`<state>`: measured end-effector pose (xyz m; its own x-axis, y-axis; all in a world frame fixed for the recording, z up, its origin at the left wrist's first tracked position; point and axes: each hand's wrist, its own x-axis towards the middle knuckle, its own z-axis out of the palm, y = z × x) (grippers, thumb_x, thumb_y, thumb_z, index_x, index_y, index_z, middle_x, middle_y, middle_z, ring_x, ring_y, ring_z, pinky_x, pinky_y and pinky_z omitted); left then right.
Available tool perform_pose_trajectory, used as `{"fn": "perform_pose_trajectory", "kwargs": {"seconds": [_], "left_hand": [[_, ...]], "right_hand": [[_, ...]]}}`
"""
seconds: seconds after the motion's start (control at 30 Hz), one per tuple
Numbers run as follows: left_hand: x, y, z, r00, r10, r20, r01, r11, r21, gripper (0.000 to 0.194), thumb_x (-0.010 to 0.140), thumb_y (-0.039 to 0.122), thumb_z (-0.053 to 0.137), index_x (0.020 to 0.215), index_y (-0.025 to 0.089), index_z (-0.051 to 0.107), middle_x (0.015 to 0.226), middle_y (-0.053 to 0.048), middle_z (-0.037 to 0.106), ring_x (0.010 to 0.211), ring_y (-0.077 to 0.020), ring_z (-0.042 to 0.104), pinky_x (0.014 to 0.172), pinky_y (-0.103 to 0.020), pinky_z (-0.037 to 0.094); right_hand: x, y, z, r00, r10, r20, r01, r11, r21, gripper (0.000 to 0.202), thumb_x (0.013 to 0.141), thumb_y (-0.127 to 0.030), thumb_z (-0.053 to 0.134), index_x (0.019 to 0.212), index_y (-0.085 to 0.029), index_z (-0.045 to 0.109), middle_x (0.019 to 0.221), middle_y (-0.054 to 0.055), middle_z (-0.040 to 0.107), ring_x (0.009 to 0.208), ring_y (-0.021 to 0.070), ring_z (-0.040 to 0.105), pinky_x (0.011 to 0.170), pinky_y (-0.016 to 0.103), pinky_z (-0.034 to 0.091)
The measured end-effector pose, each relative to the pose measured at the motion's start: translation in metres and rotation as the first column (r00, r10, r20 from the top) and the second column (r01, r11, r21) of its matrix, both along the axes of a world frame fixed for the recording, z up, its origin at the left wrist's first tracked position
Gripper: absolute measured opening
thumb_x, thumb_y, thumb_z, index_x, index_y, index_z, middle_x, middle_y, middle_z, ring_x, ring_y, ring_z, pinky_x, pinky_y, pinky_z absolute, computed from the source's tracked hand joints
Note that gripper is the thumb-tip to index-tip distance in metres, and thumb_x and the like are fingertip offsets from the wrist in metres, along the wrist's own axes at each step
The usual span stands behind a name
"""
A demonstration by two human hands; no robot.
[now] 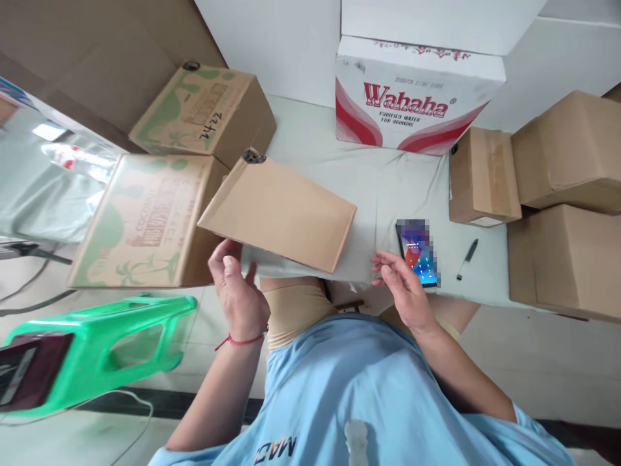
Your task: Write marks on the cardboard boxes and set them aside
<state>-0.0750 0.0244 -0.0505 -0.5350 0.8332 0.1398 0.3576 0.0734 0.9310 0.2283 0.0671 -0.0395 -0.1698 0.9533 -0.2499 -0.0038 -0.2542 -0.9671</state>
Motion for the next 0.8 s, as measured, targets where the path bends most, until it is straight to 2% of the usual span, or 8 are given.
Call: {"fn": "perform_pose_trajectory", "kwargs": {"seconds": [0.07,0.17,0.27,0.4,0.5,0.6,0.67,0.8], "left_hand": [[0.005,0.003,-0.008,0.985,0.092,0.149,-0.095,0.995,0.011,0.05,0.113,0.066,0.033,0.152,0.037,0.049,0.169,-0.011,0.05,0.151,-0.0287,0.057,0.096,-0.038,0.065],[0.015,0.007,-0.017,0.925,0.156,0.347,-0.148,0.988,-0.05,0.053,0.11,0.069,0.043,0.146,0.033,0.056,0.167,-0.015,0.053,0.149,-0.0276,0.06,0.096,-0.037,0.066],[0.023,0.013,-0.025,0.892,0.199,0.405,-0.174,0.98,-0.097,0.057,0.108,0.069,0.046,0.146,0.028,0.059,0.163,-0.017,0.057,0.15,-0.0266,0.06,0.098,-0.035,0.065],[0.031,0.017,-0.029,0.919,0.109,0.378,-0.078,0.992,-0.095,0.064,0.11,0.07,0.043,0.158,0.029,0.055,0.174,-0.015,0.048,0.157,-0.0247,0.054,0.111,-0.036,0.06],[0.035,0.014,-0.023,0.937,0.015,0.35,0.014,0.997,-0.079,0.068,0.112,0.071,0.036,0.164,0.03,0.051,0.178,-0.013,0.044,0.161,-0.0252,0.05,0.116,-0.038,0.058],[0.039,0.003,-0.016,0.927,-0.098,0.361,0.117,0.993,-0.03,0.065,0.113,0.068,0.034,0.165,0.032,0.052,0.176,-0.011,0.049,0.163,-0.0267,0.047,0.121,-0.042,0.055],[0.043,-0.007,-0.012,0.921,-0.182,0.344,0.197,0.98,-0.007,0.064,0.114,0.065,0.035,0.167,0.031,0.051,0.175,-0.009,0.05,0.164,-0.0275,0.046,0.128,-0.045,0.049],[0.051,-0.022,-0.001,0.914,-0.292,0.282,0.297,0.955,0.027,0.065,0.112,0.062,0.05,0.17,0.032,0.047,0.18,-0.007,0.042,0.169,-0.0319,0.036,0.135,-0.049,0.04]], "right_hand": [[-0.008,0.006,0.0,0.999,0.044,0.02,-0.045,0.999,0.021,0.055,0.099,-0.066,0.072,0.14,-0.03,0.069,0.145,0.011,0.071,0.122,0.0272,0.07,0.091,0.042,0.067],[-0.016,0.021,0.0,0.993,0.051,0.106,-0.06,0.995,0.079,0.064,0.098,-0.069,0.071,0.147,-0.029,0.065,0.152,0.014,0.067,0.131,0.0295,0.067,0.097,0.044,0.066],[-0.027,0.047,-0.002,0.983,-0.006,0.184,-0.026,0.985,0.173,0.078,0.097,-0.076,0.068,0.157,-0.027,0.057,0.163,0.017,0.059,0.143,0.0319,0.062,0.107,0.048,0.063],[-0.049,0.091,-0.005,0.981,0.061,0.182,-0.108,0.96,0.257,0.101,0.093,-0.089,0.059,0.17,-0.025,0.041,0.178,0.017,0.041,0.165,0.0331,0.041,0.131,0.056,0.043],[-0.059,0.106,-0.004,0.961,0.158,0.225,-0.222,0.929,0.295,0.097,0.093,-0.092,0.053,0.165,-0.026,0.049,0.171,0.015,0.051,0.162,0.0328,0.045,0.136,0.057,0.035],[-0.054,0.093,0.0,0.938,0.13,0.322,-0.234,0.921,0.311,0.076,0.095,-0.087,0.057,0.138,-0.025,0.071,0.139,0.015,0.069,0.132,0.0319,0.066,0.121,0.053,0.052],[-0.044,0.071,0.004,0.937,0.08,0.34,-0.185,0.939,0.29,0.061,0.098,-0.079,0.062,0.12,-0.024,0.076,0.122,0.012,0.071,0.115,0.0285,0.07,0.107,0.047,0.059],[-0.02,0.023,0.008,0.985,0.019,0.169,-0.04,0.992,0.124,0.041,0.097,-0.062,0.074,0.117,-0.026,0.073,0.119,0.008,0.072,0.112,0.0264,0.068,0.092,0.038,0.062]]}}
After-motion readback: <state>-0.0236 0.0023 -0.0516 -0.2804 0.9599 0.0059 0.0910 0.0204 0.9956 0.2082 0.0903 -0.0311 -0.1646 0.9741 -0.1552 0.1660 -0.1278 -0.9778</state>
